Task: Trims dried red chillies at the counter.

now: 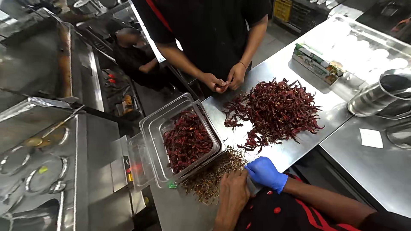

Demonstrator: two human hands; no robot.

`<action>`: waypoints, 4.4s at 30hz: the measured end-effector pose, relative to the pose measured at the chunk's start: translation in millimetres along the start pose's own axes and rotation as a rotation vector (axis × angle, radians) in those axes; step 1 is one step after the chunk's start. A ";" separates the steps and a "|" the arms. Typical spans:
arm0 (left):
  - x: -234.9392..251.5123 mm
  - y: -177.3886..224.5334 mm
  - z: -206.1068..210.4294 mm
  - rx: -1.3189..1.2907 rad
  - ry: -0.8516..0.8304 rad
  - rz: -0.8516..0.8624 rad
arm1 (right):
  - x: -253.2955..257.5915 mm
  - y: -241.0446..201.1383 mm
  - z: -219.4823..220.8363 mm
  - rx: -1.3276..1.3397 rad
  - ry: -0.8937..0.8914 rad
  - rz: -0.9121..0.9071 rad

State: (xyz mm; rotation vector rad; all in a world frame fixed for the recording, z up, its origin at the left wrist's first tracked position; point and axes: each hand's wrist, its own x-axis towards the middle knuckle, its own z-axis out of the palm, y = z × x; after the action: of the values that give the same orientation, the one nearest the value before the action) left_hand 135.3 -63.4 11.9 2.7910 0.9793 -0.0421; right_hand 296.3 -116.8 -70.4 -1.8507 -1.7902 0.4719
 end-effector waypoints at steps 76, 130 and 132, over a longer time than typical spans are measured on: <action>23.9 31.8 -20.3 -0.474 0.297 -0.063 | 25.0 6.7 -68.2 1.230 -0.064 0.298; 119.7 17.9 115.8 -0.394 0.083 -0.020 | -49.3 69.7 -38.2 1.623 0.031 0.937; 114.7 20.3 100.9 -0.631 0.131 -0.119 | -44.9 67.1 -42.0 1.524 0.036 0.901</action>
State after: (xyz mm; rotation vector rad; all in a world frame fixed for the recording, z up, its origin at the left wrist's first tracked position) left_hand 241.1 -26.5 -93.9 2.1766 0.9742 0.3713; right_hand 372.1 -166.1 -80.5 -1.2317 -0.0686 1.5113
